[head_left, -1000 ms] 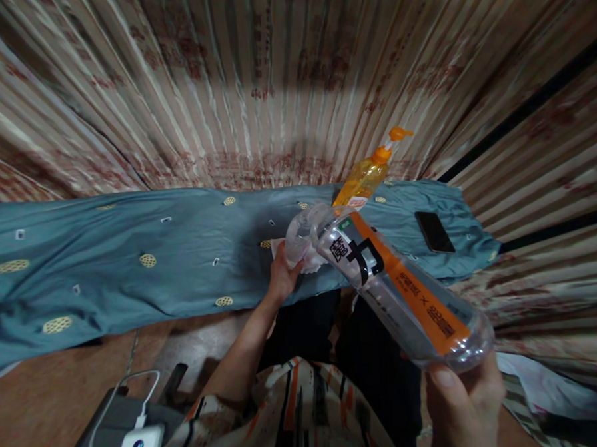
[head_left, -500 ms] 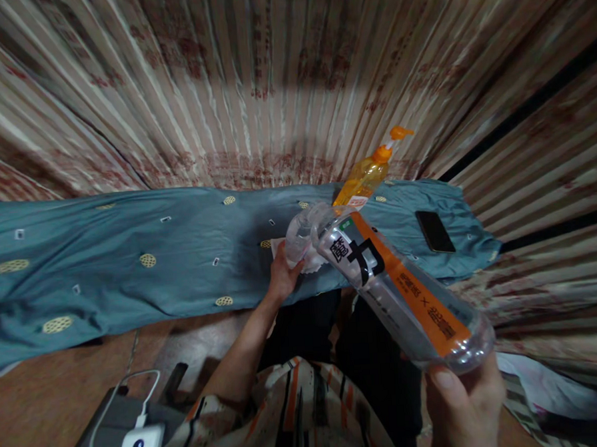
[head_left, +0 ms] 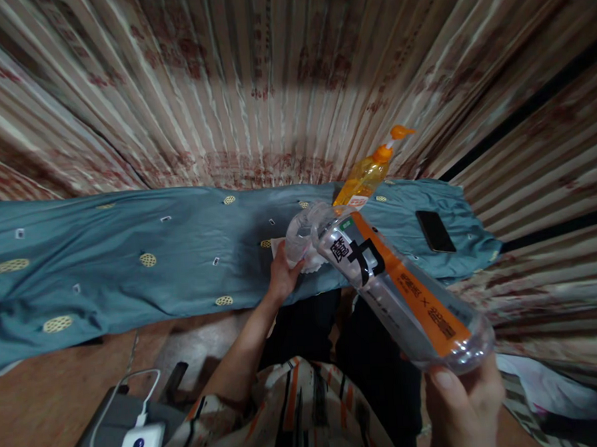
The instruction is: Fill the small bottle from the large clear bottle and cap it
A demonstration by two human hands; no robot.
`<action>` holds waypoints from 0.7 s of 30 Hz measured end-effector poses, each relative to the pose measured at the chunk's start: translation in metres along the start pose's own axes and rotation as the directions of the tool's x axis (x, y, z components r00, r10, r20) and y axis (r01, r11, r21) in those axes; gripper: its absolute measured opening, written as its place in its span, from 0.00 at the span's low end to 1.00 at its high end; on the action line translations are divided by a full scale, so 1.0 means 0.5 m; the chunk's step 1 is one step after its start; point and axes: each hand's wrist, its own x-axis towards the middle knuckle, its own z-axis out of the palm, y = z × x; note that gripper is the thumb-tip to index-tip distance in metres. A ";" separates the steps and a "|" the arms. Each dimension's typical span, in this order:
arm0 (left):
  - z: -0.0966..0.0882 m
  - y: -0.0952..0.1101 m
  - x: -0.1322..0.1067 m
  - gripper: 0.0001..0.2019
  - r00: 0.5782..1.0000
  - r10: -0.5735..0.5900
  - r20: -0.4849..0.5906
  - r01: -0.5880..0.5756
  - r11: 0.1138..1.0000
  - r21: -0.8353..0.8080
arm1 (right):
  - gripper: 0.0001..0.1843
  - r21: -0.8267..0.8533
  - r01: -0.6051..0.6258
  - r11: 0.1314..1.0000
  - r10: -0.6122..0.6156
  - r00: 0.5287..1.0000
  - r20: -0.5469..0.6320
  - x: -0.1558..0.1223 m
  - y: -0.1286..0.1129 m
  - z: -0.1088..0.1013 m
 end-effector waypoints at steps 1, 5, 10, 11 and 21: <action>0.000 0.000 0.000 0.28 1.000 -0.002 -0.003 0.002 1.000 -0.001 | 0.47 -0.001 0.003 1.000 -0.003 1.000 -0.001 0.000 -0.001 0.000; 0.000 -0.002 0.001 0.28 1.000 -0.002 0.003 0.001 1.000 0.002 | 0.47 -0.022 0.036 0.999 -0.035 0.999 0.015 0.000 -0.001 0.002; 0.002 -0.007 0.001 0.29 1.000 -0.002 -0.005 0.002 1.000 0.009 | 0.46 -0.002 0.033 0.999 -0.033 0.999 0.019 0.000 0.001 0.001; 0.002 -0.007 0.001 0.29 1.000 0.001 -0.006 -0.001 1.000 0.009 | 0.45 0.003 0.032 0.999 -0.032 0.999 0.022 0.000 0.001 0.001; 0.000 -0.009 0.001 0.29 1.000 0.011 0.002 -0.011 1.000 0.005 | 0.46 -0.020 0.012 1.000 -0.012 1.000 0.014 -0.004 -0.020 0.012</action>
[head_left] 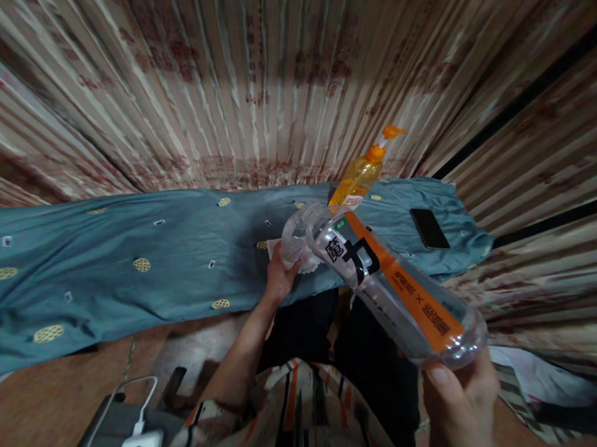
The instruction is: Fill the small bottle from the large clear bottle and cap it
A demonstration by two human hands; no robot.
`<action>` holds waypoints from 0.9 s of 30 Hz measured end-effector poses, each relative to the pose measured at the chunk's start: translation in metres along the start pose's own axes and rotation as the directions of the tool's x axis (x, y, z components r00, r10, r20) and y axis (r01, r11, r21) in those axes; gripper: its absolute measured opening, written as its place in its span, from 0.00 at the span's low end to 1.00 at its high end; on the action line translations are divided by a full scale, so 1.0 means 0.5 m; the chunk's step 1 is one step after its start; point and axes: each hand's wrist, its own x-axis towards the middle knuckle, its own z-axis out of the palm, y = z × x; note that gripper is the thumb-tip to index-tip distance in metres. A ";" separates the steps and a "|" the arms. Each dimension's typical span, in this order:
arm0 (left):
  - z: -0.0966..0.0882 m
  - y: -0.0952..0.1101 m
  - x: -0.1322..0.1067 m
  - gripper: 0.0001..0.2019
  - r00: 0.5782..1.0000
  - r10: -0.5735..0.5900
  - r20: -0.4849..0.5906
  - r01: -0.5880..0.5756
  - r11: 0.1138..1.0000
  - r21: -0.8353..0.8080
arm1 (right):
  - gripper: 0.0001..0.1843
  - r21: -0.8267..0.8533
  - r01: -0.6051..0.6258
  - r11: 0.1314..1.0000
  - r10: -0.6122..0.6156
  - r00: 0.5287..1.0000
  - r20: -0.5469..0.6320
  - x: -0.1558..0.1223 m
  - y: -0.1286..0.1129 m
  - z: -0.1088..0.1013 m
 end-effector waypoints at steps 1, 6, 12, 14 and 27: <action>0.000 -0.001 0.000 0.29 1.000 -0.001 -0.004 0.001 1.000 -0.001 | 0.46 0.010 0.000 1.000 0.000 1.000 0.004 0.000 -0.002 0.002; 0.002 -0.004 0.002 0.30 1.000 0.002 -0.016 -0.002 1.000 0.007 | 0.43 0.084 0.009 0.996 -0.011 1.000 0.015 0.003 -0.002 0.002; -0.001 -0.008 0.002 0.30 1.000 0.019 -0.012 -0.019 1.000 0.016 | 0.43 0.085 0.032 0.996 -0.032 0.999 -0.003 0.006 -0.006 0.007; -0.002 -0.009 0.003 0.32 1.000 0.023 -0.017 -0.022 0.999 0.025 | 0.44 0.108 0.015 0.994 -0.016 1.000 0.014 0.006 -0.011 0.010; -0.004 -0.003 0.004 0.33 1.000 0.013 -0.003 -0.013 0.999 0.042 | 0.48 0.100 -0.036 0.994 0.036 0.999 0.001 0.000 -0.025 0.018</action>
